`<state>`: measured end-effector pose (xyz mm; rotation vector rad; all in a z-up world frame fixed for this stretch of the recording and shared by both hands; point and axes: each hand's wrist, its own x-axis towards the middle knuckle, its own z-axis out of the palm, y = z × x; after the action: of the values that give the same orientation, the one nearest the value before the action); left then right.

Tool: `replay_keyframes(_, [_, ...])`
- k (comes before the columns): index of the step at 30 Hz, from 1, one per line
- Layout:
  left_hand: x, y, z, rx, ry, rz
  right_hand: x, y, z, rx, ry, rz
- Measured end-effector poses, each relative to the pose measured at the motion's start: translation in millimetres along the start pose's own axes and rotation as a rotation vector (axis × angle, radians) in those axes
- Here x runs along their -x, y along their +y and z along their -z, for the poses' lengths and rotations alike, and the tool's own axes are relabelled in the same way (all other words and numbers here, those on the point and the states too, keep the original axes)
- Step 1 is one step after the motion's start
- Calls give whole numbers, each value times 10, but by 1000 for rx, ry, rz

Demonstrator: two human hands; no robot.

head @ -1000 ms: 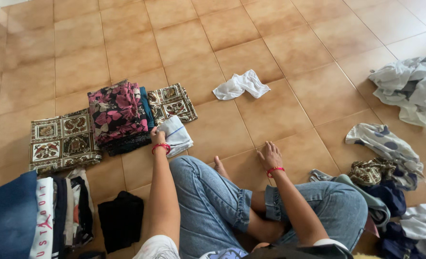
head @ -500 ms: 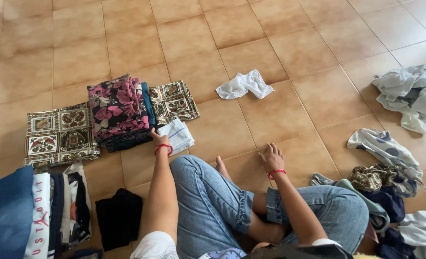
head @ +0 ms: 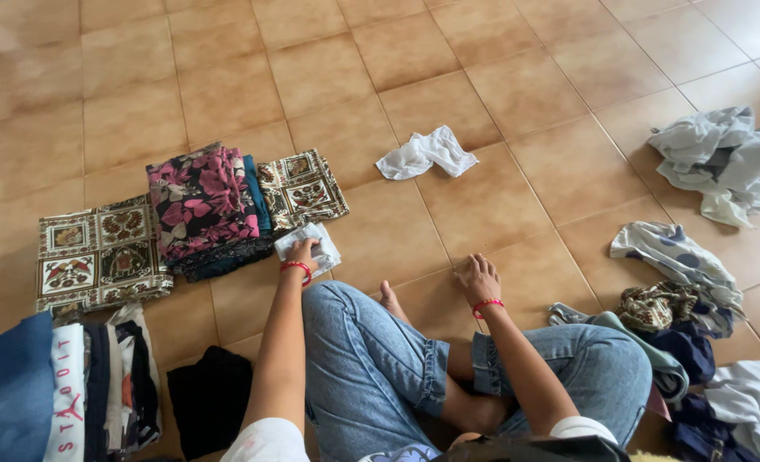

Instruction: The person folds clothes and fabric items by hand on the floor, including a cloth, a patterned item, and a white t-shirt, and then stacks the folded items together.

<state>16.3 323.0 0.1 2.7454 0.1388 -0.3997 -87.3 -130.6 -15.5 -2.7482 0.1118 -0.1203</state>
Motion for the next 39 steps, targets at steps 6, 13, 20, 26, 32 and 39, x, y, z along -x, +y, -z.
replay_keyframes(6, [-87, 282, 5, -164, -131, 153, 0, -14, -47, 42, 36, 19])
replay_keyframes(13, [-16, 1293, -259, 141, 313, -418, 21, -1, -50, 13, 40, 14])
replay_keyframes(20, [578, 2352, -1082, -2, 45, -591, 176, 332, 32, -36, -110, 75])
replay_keyframes(26, [452, 2306, -1272, 24, -95, -539, 271, 1001, 591, 80, -320, -300])
replay_keyframes(32, [438, 2139, -1244, -99, -201, -451, 182, 1558, 1285, 225, -217, -471])
replay_keyframes(39, [513, 2074, -1092, -122, -223, -454, 544, 2168, 2015, 258, -540, -914])
